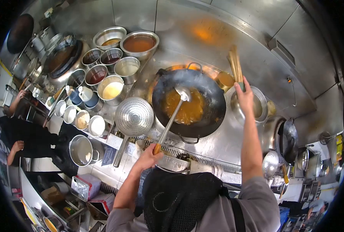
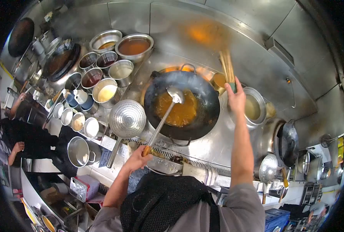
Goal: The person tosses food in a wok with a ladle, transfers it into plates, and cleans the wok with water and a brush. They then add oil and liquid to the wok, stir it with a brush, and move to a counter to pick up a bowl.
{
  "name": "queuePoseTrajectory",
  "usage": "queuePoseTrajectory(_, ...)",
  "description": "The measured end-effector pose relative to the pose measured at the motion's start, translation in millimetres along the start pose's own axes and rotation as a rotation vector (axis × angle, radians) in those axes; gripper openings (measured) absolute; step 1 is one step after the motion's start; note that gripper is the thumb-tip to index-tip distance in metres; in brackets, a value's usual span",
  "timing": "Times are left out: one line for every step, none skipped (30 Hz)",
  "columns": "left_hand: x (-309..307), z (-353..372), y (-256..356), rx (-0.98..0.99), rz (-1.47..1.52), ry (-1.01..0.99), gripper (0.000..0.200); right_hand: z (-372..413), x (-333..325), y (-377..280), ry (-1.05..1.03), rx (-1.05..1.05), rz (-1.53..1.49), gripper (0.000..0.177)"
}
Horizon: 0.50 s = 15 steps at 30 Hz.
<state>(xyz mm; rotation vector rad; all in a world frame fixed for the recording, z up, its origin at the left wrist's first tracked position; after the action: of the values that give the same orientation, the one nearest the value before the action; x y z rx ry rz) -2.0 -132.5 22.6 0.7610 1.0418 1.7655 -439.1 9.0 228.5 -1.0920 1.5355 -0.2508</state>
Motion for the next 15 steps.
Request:
queuePoseTrajectory(7.5,-3.1,3.6,0.046,0.123,-0.003,0.037,5.2,-1.8,15.3,0.155,0.049,-0.242,0.061)
queuePoseTrajectory(12.9,-3.7,6.4,0.061,0.121,-0.003,0.037,32.6,15.9,1.1,0.121,0.163,-0.227,0.061)
queuePoseTrajectory(19.1,-2.4,10.3,0.087,0.166,-0.028,0.035,45.2,32.6,-4.4,0.035,-0.095,0.085,0.064)
queuePoseTrajectory(23.6,1.1,10.7,0.109,0.211,-0.056,0.034,56.8,65.2,4.4,-0.417,-0.063,0.628,0.063)
queuePoseTrajectory(17.7,1.2,8.9,0.172,0.082,0.006,0.035,64.8,77.6,26.7,-0.582,-0.058,0.737,0.064)
queuePoseTrajectory(13.8,-2.9,4.6,0.191,0.080,0.009,0.035,56.1,65.5,32.3,-0.565,-0.069,0.738,0.064)
queuePoseTrajectory(-4.0,4.0,22.4,0.467,-0.198,0.218,0.036,52.9,60.4,41.7,-0.673,-0.162,0.840,0.065)
queuePoseTrajectory(-14.2,20.9,43.5,0.732,-0.486,0.431,0.037,51.8,58.5,48.4,-0.781,-0.254,0.936,0.066)
queuePoseTrajectory(-24.4,19.8,40.8,0.468,-0.555,0.433,0.039,38.2,37.6,41.4,-0.687,-0.215,0.897,0.067)
queuePoseTrajectory(-30.2,21.8,41.2,0.468,-0.556,0.438,0.039,26.0,9.5,21.1,-0.595,-0.176,0.858,0.069)
queuePoseTrajectory(-40.2,26.3,42.7,0.468,-0.636,0.501,0.039,19.2,-21.9,-12.6,-0.436,-0.221,0.757,0.066)
queuePoseTrajectory(-48.5,30.0,45.3,0.467,-0.715,0.562,0.039,14.5,-57.7,-45.8,-0.279,-0.263,0.654,0.063)
queuePoseTrajectory(-52.8,36.7,54.7,0.439,-0.785,0.572,0.040,7.9,-90.0,-74.2,-0.157,-0.368,0.643,0.062)
queuePoseTrajectory(-57.4,38.4,54.0,0.444,-0.787,0.574,0.040,3.6,-120.3,-101.3,-0.034,-0.470,0.628,0.061)
queuePoseTrajectory(-61.2,42.9,54.7,0.483,-0.837,0.602,0.039,3.6,-148.6,-125.0,0.061,-0.509,0.546,0.060)
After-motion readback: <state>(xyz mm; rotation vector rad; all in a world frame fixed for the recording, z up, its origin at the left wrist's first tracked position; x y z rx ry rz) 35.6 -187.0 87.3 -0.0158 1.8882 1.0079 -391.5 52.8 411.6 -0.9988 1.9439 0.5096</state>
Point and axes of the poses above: each hand's wrist, its own z-axis away from the middle knuckle, its own x-axis out of the palm, y = z × x, the point moved 9 cm from there along -z, towards the middle knuckle, and after that the axes turned 2 degrees about x, right-handed, at the moved point
